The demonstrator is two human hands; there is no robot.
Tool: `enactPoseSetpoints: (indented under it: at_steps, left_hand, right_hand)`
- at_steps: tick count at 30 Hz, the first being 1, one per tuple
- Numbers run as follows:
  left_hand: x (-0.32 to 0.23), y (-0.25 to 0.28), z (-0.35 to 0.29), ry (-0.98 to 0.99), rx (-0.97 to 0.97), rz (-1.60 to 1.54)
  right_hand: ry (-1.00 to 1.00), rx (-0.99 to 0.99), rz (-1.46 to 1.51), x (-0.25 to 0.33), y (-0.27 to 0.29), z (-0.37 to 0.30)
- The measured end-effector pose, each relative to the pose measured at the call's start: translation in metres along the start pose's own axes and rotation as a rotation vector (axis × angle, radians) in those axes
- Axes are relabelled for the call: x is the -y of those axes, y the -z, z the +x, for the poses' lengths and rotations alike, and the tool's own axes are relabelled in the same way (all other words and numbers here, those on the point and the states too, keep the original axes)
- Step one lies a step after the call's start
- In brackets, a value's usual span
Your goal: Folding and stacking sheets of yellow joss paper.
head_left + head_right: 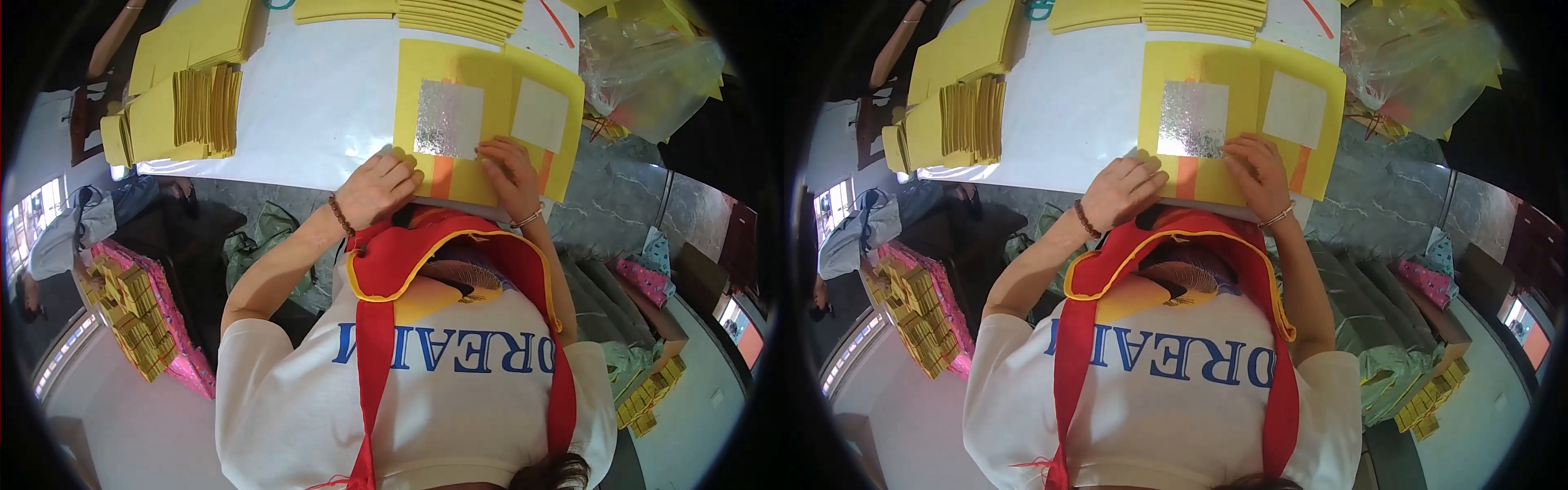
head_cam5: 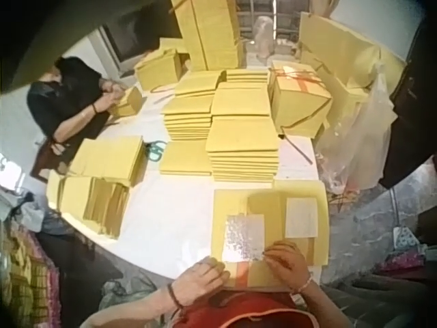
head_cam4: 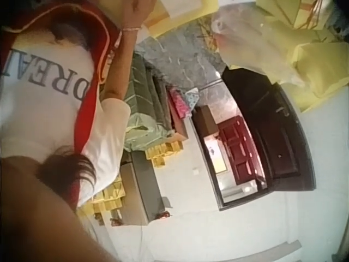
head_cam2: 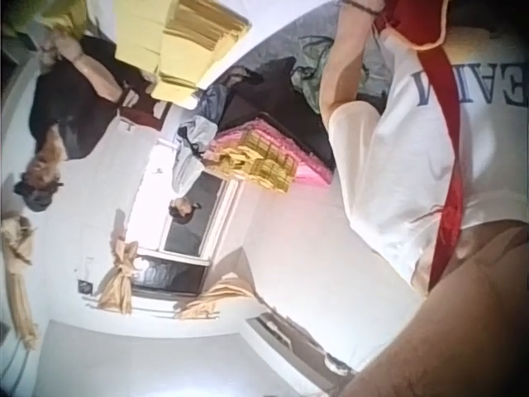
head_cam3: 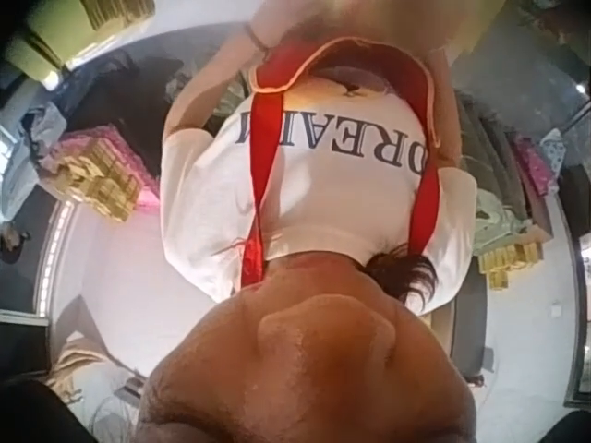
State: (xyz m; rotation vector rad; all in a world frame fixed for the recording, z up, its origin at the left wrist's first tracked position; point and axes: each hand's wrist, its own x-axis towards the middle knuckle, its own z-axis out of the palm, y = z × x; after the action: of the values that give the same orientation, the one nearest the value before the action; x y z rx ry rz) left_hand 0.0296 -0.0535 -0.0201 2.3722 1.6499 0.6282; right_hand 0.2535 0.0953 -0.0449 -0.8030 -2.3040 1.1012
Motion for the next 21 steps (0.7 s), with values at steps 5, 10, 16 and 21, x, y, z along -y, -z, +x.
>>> enactPoseSetpoints:
  at_steps: [5,10,16,21]
  left_hand:
    - [0.005,0.003,0.002,0.072,-0.077,-0.221]
    - [0.013,0.005,0.008,0.443,-0.086,-0.568]
    - [0.014,0.008,0.011,0.675,0.039,-0.708]
    - [0.011,0.007,0.01,0.663,0.007,-0.698]
  right_hand:
    - [-0.162,-0.026,0.336,-0.004,0.003,-0.001]
    - [-0.157,0.007,0.443,-0.01,0.005,-0.005]
    - [-0.167,0.015,0.4,-0.008,0.0,-0.009]
    - [-0.179,-0.011,0.274,-0.016,-0.003,-0.008]
